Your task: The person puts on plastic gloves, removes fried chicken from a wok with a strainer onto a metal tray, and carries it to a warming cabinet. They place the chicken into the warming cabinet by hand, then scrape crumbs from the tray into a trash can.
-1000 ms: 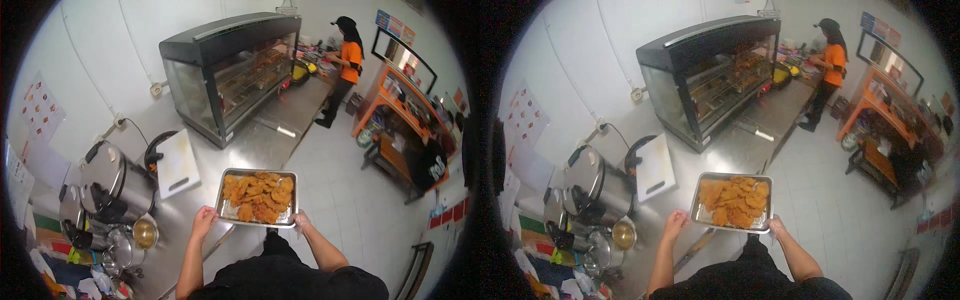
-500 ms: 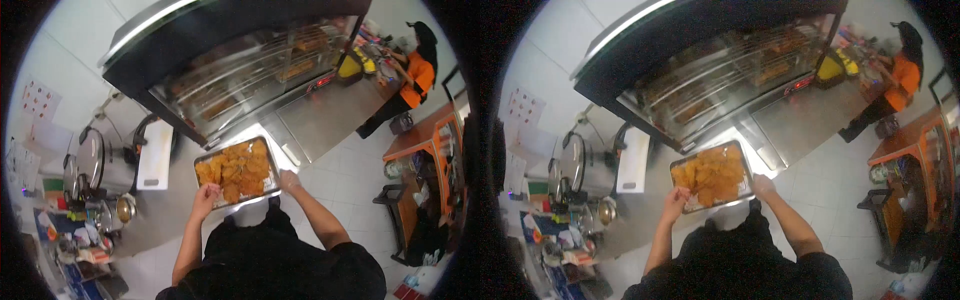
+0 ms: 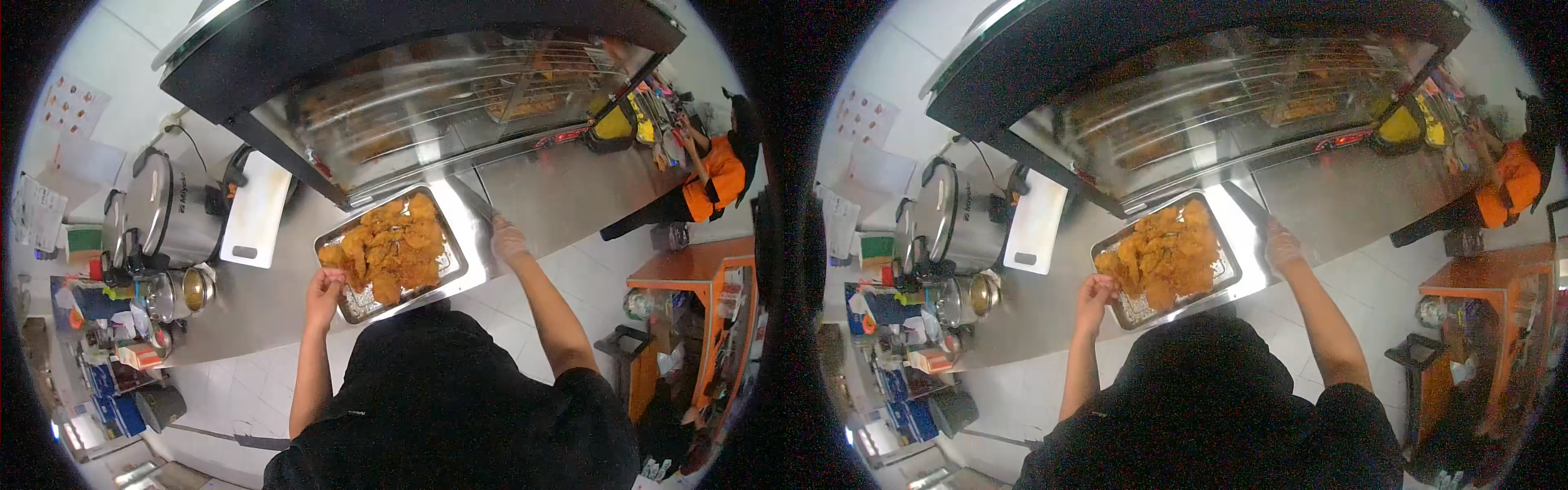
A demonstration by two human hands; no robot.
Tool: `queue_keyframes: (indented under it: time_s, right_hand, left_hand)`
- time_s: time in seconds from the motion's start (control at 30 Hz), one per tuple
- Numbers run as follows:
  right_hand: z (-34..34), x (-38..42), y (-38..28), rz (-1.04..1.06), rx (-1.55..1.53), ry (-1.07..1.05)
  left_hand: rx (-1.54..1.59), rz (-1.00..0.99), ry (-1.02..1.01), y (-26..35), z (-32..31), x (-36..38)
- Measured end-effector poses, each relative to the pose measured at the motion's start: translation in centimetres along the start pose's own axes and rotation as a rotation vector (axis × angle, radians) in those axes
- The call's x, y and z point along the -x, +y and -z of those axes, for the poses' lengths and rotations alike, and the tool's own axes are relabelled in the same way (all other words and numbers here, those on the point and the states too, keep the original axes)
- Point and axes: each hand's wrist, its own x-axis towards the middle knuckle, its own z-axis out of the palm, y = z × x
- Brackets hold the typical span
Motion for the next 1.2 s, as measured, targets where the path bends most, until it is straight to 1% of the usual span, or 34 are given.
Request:
queue_keyframes:
  time_s: [0.07, 0.17, 0.23, 0.27, 0.33, 0.37, 0.43, 0.5, 0.57, 0.63, 0.7, 0.73, 0.8, 0.83, 0.93, 1.03, 1.07, 1.1, 1.13, 1.17, 1.2]
  right_hand:
    - [8.9, 3.8, -1.4, -0.015, 0.011, -0.149]
    - [13.0, 8.1, -2.0, 0.135, -0.048, -0.013]
    - [18.2, 9.0, -6.1, 0.046, 0.015, -0.19]
    - [19.4, 8.9, -8.3, -0.003, 0.042, -0.279]
    - [18.2, 7.1, -10.3, 0.083, 0.227, -0.274]
    - [18.1, 6.3, -11.6, 0.127, 0.319, -0.271]
    - [18.8, 5.0, -15.9, 0.125, 0.284, -0.378]
    - [20.0, 5.2, -21.2, 0.091, 0.3, -0.377]
    - [17.1, 3.8, -23.2, 0.348, 0.758, -0.424]
    - [16.3, 2.5, -22.9, 0.404, 0.808, -0.472]
    - [19.9, -0.7, -20.3, 0.248, 0.46, -0.509]
    - [20.0, -2.9, -17.7, 0.299, 0.468, -0.583]
    - [17.5, -6.9, -9.8, 0.239, 0.233, -0.77]
    - [16.0, -7.7, -6.8, 0.126, -0.016, -0.872]
    - [20.1, -2.4, -7.8, -0.245, -0.349, -0.821]
    - [20.0, 0.5, -7.6, -0.22, -0.414, -0.812]
    - [19.5, 1.4, -7.0, -0.225, -0.428, -0.762]
    - [17.6, 2.2, -4.2, 0.157, -0.244, -0.488]
    - [14.6, 2.7, 0.2, 0.526, -0.056, -0.199]
    - [12.6, 3.5, 2.8, 0.879, 0.133, 0.107]
    - [12.1, 4.8, 2.3, 0.61, 0.084, 0.05]
  left_hand:
    - [0.007, 0.006, 0.059, -0.1, 0.6, -1.0]
    - [-0.008, -0.016, 0.129, -0.3, 1.3, -2.5]
    - [-0.049, -0.056, 0.139, 0.6, 1.3, -3.5]
    - [-0.018, -0.107, 0.128, 1.5, 0.9, -3.8]
    - [0.046, -0.217, 0.105, 4.2, -0.3, -4.7]
    - [0.058, -0.219, 0.076, 5.0, -0.4, -5.4]
    - [0.08, -0.223, 0.022, 6.5, -0.6, -6.6]
    - [0.019, -0.361, 0.038, 8.6, -1.4, -7.2]
    - [-0.091, -0.53, 0.074, 11.2, -2.3, -7.2]
    - [-0.252, -0.73, 0.124, 13.4, -2.9, -6.9]
    - [-0.254, -0.782, 0.128, 13.7, -3.6, -7.5]
    - [-0.253, -0.806, 0.133, 13.8, -3.8, -7.6]
    - [-0.205, -0.797, 0.092, 14.1, -4.4, -7.8]
    - [-0.184, -0.791, 0.068, 14.2, -4.5, -7.7]
    - [-0.11, -0.785, 0.071, 14.6, -5.0, -7.7]
    - [-0.101, -0.775, 0.068, 14.9, -5.1, -7.5]
    - [-0.119, -0.778, 0.059, 14.9, -5.1, -7.5]
    - [-0.138, -0.781, 0.052, 14.9, -5.2, -7.6]
    - [-0.158, -0.782, 0.045, 14.9, -5.4, -7.7]
    - [-0.178, -0.809, 0.044, 14.9, -5.8, -7.7]
    - [-0.2, -0.839, 0.041, 15.1, -6.3, -7.8]
